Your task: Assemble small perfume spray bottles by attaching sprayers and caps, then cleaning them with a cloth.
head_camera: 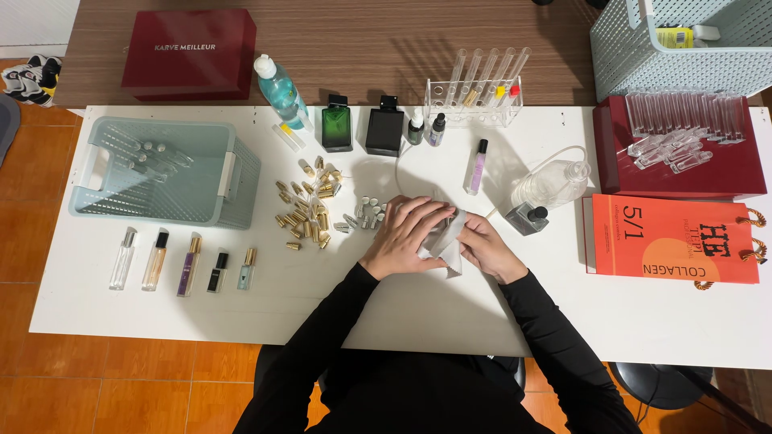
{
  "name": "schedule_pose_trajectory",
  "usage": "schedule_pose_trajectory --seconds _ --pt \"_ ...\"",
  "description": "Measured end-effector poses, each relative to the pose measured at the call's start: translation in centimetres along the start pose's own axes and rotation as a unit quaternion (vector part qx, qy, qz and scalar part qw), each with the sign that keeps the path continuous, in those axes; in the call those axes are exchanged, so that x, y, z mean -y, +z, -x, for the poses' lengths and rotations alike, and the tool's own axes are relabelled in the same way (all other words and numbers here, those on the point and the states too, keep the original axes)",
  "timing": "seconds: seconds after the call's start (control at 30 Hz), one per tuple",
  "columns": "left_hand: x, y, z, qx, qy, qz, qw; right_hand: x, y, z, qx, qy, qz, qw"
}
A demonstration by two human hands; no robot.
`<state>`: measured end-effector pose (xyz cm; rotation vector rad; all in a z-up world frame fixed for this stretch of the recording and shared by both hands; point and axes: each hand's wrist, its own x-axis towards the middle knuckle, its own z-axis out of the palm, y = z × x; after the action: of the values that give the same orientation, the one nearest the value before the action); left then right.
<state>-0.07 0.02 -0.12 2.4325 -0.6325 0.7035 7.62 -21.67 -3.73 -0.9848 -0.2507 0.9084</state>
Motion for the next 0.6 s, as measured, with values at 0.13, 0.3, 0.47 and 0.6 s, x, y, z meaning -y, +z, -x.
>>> schedule_pose_trajectory --seconds 0.13,0.3,0.47,0.6 --pt "-0.1 0.2 0.0 0.004 0.009 -0.031 0.999 -3.3 -3.8 -0.2 -0.046 0.029 0.114 0.992" --pt "-0.1 -0.1 -0.1 -0.005 -0.006 -0.016 1.0 -1.4 -1.9 -0.2 -0.006 -0.009 0.013 1.0" --pt "-0.3 -0.2 -0.3 -0.014 -0.015 -0.01 1.0 0.0 -0.6 0.2 -0.017 -0.007 0.005 1.0" --pt "-0.3 0.1 0.0 -0.008 -0.014 -0.003 1.0 -0.8 -1.4 0.1 0.007 -0.027 0.048 0.998"
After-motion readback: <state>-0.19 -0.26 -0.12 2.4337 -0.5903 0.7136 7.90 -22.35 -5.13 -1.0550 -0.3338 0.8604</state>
